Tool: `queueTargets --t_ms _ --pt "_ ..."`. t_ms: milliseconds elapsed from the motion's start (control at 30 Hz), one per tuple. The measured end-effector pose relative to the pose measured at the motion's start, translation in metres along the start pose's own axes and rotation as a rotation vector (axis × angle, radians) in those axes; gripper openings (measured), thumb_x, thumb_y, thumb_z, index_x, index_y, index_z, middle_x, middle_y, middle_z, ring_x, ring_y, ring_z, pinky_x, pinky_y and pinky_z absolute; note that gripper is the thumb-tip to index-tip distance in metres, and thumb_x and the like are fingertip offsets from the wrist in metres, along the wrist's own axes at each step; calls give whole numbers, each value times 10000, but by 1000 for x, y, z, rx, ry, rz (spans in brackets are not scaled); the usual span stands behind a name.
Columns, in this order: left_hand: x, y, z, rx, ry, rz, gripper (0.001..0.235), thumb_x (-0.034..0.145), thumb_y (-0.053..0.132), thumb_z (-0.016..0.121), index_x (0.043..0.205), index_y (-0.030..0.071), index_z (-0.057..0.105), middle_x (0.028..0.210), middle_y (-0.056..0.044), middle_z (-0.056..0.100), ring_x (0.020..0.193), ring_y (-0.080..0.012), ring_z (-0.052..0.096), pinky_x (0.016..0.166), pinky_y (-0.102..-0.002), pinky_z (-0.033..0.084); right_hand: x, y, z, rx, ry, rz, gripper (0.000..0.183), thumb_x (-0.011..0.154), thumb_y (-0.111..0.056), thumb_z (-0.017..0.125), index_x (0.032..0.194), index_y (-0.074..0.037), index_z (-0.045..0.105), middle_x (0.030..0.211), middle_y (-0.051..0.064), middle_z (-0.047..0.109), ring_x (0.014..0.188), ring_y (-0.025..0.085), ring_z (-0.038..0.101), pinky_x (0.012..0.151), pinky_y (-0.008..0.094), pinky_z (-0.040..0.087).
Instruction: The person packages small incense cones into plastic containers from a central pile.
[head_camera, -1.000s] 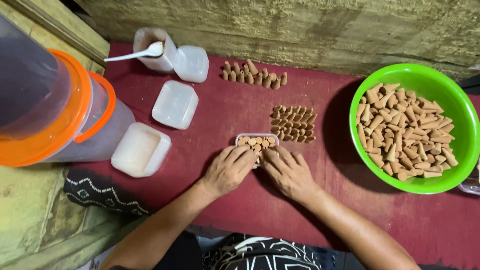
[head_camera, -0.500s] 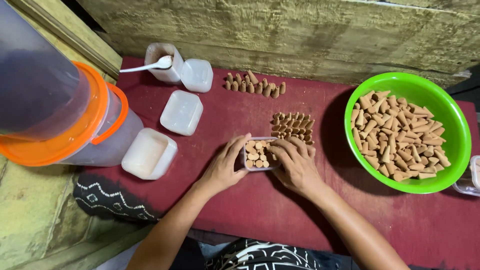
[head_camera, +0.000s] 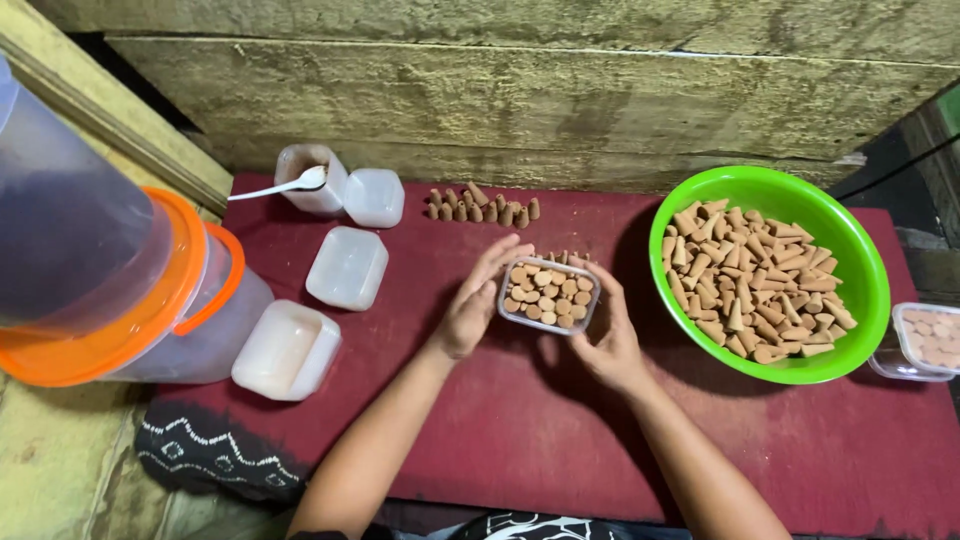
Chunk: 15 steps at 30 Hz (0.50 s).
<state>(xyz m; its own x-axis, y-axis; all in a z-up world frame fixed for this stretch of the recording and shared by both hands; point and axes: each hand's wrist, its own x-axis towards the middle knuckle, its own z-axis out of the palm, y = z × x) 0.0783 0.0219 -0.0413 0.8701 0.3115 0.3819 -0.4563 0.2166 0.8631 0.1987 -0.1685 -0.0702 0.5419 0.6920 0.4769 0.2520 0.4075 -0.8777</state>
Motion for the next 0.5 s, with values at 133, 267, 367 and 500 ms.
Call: queueTargets --t_ms 133,267,367,500 --pt "2 -7 14 362 96 -31 561 1020 326 614 1506 74 491 1316 -175 633 1316 -275 543 1146 -435 399 -4 -2 4 -13 -8 -46 726 843 53 624 1508 -48 351 1643 244 291 1483 387 354 1127 524 402" --pt "-3 -3 20 426 118 -127 525 967 342 696 1417 109 562 1239 -187 689 1234 -301 616 1099 -466 446 -10 -3 6 -82 -35 155 755 882 -125 617 1570 -48 315 1555 263 416 1438 386 395 1130 580 378" --pt "-9 0 24 483 121 -133 490 924 360 741 1337 131 611 1133 -188 712 1133 -330 671 1018 -476 498 -4 -17 22 -205 37 247 637 951 -201 627 1545 -107 417 1433 217 562 1332 322 494 1100 549 414" --pt "-11 9 30 515 129 -109 426 915 356 742 1262 134 635 993 -169 728 982 -333 705 916 -457 542 2 -25 30 -258 116 251 557 925 -177 721 1458 -123 568 1283 159 658 1247 242 544 1098 489 424"
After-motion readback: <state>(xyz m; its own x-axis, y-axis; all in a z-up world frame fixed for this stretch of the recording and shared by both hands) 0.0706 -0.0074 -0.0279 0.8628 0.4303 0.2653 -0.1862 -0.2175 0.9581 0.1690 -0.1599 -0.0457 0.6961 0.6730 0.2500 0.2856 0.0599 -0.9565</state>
